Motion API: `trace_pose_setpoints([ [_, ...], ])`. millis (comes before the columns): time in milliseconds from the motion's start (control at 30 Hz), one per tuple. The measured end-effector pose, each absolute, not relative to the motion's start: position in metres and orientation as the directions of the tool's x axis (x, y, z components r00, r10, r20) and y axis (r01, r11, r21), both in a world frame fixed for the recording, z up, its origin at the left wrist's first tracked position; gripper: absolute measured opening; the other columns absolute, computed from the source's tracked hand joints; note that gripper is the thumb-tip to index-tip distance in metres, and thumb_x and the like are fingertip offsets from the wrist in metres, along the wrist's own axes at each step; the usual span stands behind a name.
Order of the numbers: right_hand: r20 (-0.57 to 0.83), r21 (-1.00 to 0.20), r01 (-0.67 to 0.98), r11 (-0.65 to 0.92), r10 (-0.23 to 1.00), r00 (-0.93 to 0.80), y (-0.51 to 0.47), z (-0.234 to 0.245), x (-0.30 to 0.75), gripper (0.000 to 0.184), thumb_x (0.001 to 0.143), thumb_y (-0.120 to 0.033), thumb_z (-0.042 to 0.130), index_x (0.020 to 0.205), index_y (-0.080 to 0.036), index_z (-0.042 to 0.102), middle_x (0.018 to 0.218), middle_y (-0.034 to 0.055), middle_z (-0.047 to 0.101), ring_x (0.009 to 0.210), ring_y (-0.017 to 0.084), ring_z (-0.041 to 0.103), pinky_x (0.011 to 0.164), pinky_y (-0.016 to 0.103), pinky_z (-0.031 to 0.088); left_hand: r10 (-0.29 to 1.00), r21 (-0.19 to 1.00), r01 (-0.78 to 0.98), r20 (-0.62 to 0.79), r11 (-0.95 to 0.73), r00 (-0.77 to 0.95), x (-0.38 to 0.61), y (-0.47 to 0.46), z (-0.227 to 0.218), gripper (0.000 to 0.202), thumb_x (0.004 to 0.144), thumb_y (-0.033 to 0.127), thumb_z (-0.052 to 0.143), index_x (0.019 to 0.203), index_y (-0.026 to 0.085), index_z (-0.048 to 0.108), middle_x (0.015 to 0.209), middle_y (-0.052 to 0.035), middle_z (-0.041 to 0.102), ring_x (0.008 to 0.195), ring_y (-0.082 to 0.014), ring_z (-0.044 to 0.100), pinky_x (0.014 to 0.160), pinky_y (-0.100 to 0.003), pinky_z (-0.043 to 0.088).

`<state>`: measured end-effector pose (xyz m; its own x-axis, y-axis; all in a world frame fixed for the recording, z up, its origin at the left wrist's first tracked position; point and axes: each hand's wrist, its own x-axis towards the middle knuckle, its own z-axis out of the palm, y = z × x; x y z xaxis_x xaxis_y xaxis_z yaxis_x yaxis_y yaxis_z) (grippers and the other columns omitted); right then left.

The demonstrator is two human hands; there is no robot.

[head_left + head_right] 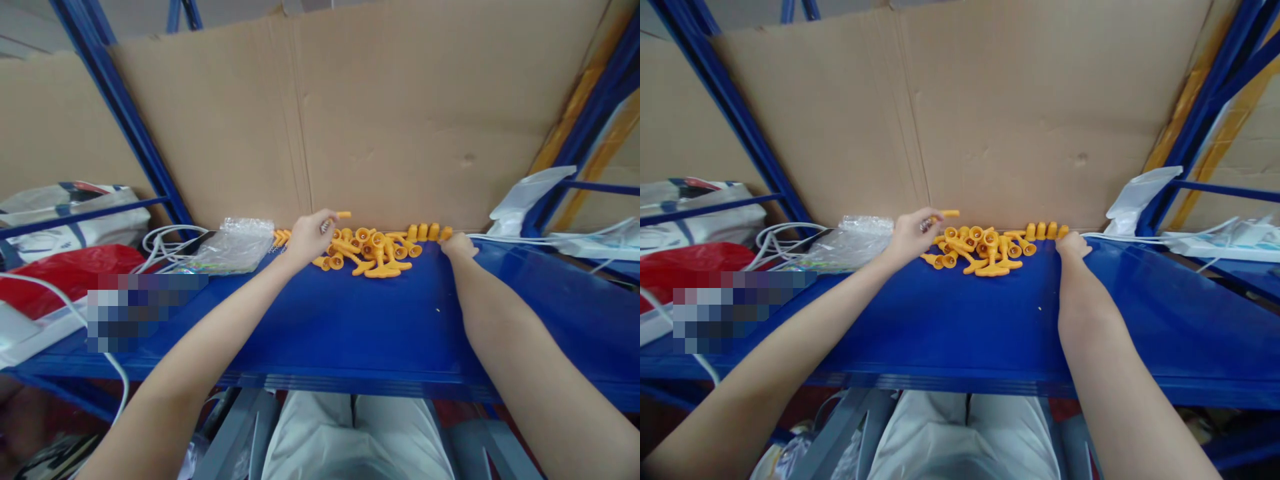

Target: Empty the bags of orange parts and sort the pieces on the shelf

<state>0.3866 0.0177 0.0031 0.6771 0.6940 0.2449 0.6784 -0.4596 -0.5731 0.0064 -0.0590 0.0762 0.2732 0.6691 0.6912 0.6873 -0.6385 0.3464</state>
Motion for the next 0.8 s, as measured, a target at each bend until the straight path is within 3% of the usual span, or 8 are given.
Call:
trace_pose_setpoints([
  [100, 0.238, -0.626, 0.624, -0.468, 0.647, 0.725, 0.017, 0.005, 0.38, 0.022, 0.083, -0.022, 0.07, 0.103, -0.01, 0.072, 0.117, 0.0345, 0.066, 0.122, 0.04, 0.058, 0.09, 0.048, 0.04, 0.652, 0.353, 0.741, 0.743, -0.572, 0.149, -0.021, -0.04, 0.096, 0.023, 0.088, 0.019, 0.052, 0.101, 0.019, 0.07, 0.085, -0.0037, 0.072, 0.075, -0.016, 0.061, 0.07, -0.025, 0.044],
  [200, 0.234, -0.634, 0.613, -0.471, 0.639, 0.733, 0.018, 0.007, 0.381, 0.014, 0.085, -0.019, 0.067, 0.094, -0.01, 0.072, 0.112, 0.035, 0.066, 0.121, 0.04, 0.055, 0.089, 0.049, 0.037, 0.673, 0.242, 0.85, 0.721, -0.467, 0.165, -0.048, -0.021, 0.102, 0.03, 0.09, 0.022, 0.051, 0.112, 0.019, 0.071, 0.104, -0.0066, 0.076, 0.089, -0.0185, 0.067, 0.081, -0.027, 0.049],
  [300, 0.215, -0.64, 0.614, -0.461, 0.66, 0.72, 0.019, 0.009, 0.383, 0.013, 0.087, -0.021, 0.064, 0.091, -0.011, 0.072, 0.111, 0.0328, 0.066, 0.121, 0.039, 0.053, 0.091, 0.049, 0.036, 0.807, 0.116, 0.949, 0.562, -0.295, 0.182, -0.068, -0.003, 0.097, 0.04, 0.093, 0.026, 0.049, 0.128, 0.019, 0.066, 0.12, -0.0082, 0.074, 0.107, -0.0227, 0.068, 0.094, -0.03, 0.05],
  [433, 0.18, -0.638, 0.612, -0.466, 0.683, 0.708, 0.019, 0.012, 0.385, 0.021, 0.086, -0.02, 0.063, 0.101, -0.013, 0.075, 0.118, 0.0268, 0.067, 0.12, 0.037, 0.058, 0.096, 0.05, 0.038, 0.955, 0.009, 0.993, 0.277, -0.115, 0.107, -0.081, 0.015, 0.085, 0.048, 0.099, 0.032, 0.042, 0.141, 0.018, 0.058, 0.137, -0.0134, 0.067, 0.126, -0.0292, 0.063, 0.105, -0.037, 0.047],
  [633, 0.106, -0.643, 0.592, -0.486, 0.709, 0.697, 0.015, 0.014, 0.383, 0.041, 0.09, -0.021, 0.056, 0.128, -0.021, 0.07, 0.138, 0.0179, 0.064, 0.135, 0.034, 0.054, 0.111, 0.052, 0.036, 0.983, 0.028, 0.997, 0.172, -0.068, 0.063, -0.08, 0.034, 0.069, 0.05, 0.098, 0.034, 0.046, 0.145, 0.019, 0.056, 0.15, -0.0162, 0.056, 0.139, -0.036, 0.051, 0.114, -0.054, 0.038],
  [800, 0.164, -0.667, 0.59, -0.456, 0.682, 0.712, 0.018, 0.005, 0.385, 0.037, 0.089, -0.021, 0.057, 0.122, -0.022, 0.073, 0.128, 0.0145, 0.07, 0.127, 0.031, 0.06, 0.11, 0.046, 0.041, 0.992, -0.063, 0.994, 0.082, -0.09, 0.095, -0.08, 0.044, 0.056, 0.05, 0.101, 0.032, 0.034, 0.142, 0.021, 0.06, 0.153, -0.0153, 0.053, 0.145, -0.0372, 0.044, 0.116, -0.068, 0.028],
])
